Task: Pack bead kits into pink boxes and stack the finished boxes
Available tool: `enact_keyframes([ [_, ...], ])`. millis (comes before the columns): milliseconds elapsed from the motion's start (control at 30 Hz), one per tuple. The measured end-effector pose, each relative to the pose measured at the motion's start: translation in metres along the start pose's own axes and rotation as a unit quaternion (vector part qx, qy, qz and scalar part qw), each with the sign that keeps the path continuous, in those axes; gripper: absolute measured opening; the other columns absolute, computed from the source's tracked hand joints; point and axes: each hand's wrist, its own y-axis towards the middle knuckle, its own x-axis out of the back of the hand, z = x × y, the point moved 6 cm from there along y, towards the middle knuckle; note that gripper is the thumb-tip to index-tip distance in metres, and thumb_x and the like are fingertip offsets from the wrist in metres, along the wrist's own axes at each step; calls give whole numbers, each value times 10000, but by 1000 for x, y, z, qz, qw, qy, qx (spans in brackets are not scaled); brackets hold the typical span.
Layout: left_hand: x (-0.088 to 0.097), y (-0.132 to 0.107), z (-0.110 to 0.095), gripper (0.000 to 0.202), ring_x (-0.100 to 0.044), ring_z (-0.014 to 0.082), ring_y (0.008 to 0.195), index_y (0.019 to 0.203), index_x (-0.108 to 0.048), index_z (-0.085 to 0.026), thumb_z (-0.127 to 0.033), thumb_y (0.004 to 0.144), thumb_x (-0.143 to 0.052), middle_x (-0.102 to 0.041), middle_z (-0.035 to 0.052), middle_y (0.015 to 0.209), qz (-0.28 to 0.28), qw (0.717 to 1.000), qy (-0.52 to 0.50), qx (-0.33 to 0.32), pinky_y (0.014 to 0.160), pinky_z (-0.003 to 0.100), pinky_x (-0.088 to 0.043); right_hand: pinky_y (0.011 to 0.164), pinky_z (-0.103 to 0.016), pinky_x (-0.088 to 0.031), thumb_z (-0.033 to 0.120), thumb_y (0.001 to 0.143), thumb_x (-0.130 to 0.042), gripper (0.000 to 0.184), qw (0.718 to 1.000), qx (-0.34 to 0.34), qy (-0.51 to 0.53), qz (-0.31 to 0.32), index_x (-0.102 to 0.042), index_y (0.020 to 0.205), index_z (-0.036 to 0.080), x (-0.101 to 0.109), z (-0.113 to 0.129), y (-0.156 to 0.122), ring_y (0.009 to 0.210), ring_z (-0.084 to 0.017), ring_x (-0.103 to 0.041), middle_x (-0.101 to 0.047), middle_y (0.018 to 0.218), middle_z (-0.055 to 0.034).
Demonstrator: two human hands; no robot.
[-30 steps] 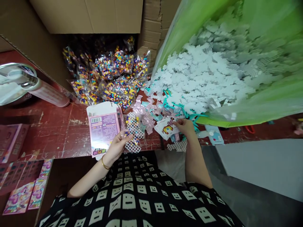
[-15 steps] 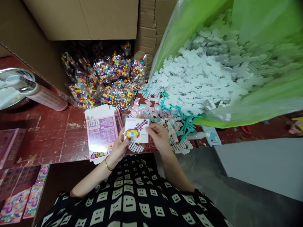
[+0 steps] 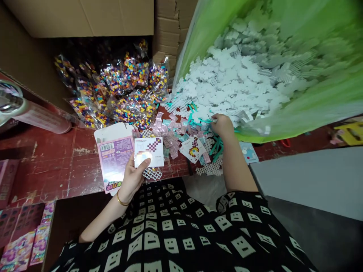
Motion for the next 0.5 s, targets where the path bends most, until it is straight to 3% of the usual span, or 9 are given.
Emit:
enact_keyframes([
  [167, -8, -1, 3, 592, -722, 195, 939, 1138, -626, -194, -284, 623, -904, -749, 53, 1064, 27, 999, -1, 18, 919, 334, -567, 893, -372, -481, 128, 782, -545, 160, 1000, 5, -4, 6, -664, 889, 132, -18, 14, 13, 984, -277, -614, -665, 1065, -160],
  [267, -8, -1, 3, 582, -716, 184, 952, 1106, -632, -187, -283, 606, -914, -748, 50, 1068, 19, 999, -15, 27, 939, 317, -549, 906, -414, -476, 159, 842, -484, 179, 999, -7, 2, -39, -623, 953, 137, -3, 12, 24, 1006, -289, -609, -631, 1107, -169],
  [333, -8, 0, 3, 592, -713, 183, 958, 1104, -630, -189, -277, 595, -920, -749, 39, 1048, 9, 999, -30, 30, 947, 317, -541, 939, -443, -468, 162, 865, -446, 191, 994, -20, 34, -105, -592, 987, 142, 17, 6, 31, 1038, -290, -608, -622, 1102, -169],
  [400, -8, 2, 3, 590, -709, 181, 966, 1097, -633, -188, -273, 591, -923, -748, 33, 1040, 4, 999, -43, 29, 961, 318, -530, 933, -452, -482, 177, 877, -427, 185, 974, -33, 118, -191, -561, 1002, 149, 39, 2, 30, 998, -274, -633, -634, 1024, -153],
  [500, -10, 3, 5, 578, -704, 173, 949, 1099, -632, -192, -288, 606, -917, -744, 32, 1049, 6, 998, -54, 19, 951, 320, -528, 852, -447, -539, 262, 931, -375, 216, 909, -8, 301, -289, -511, 1076, 177, 64, 16, 5, 853, -238, -681, -646, 978, -126],
])
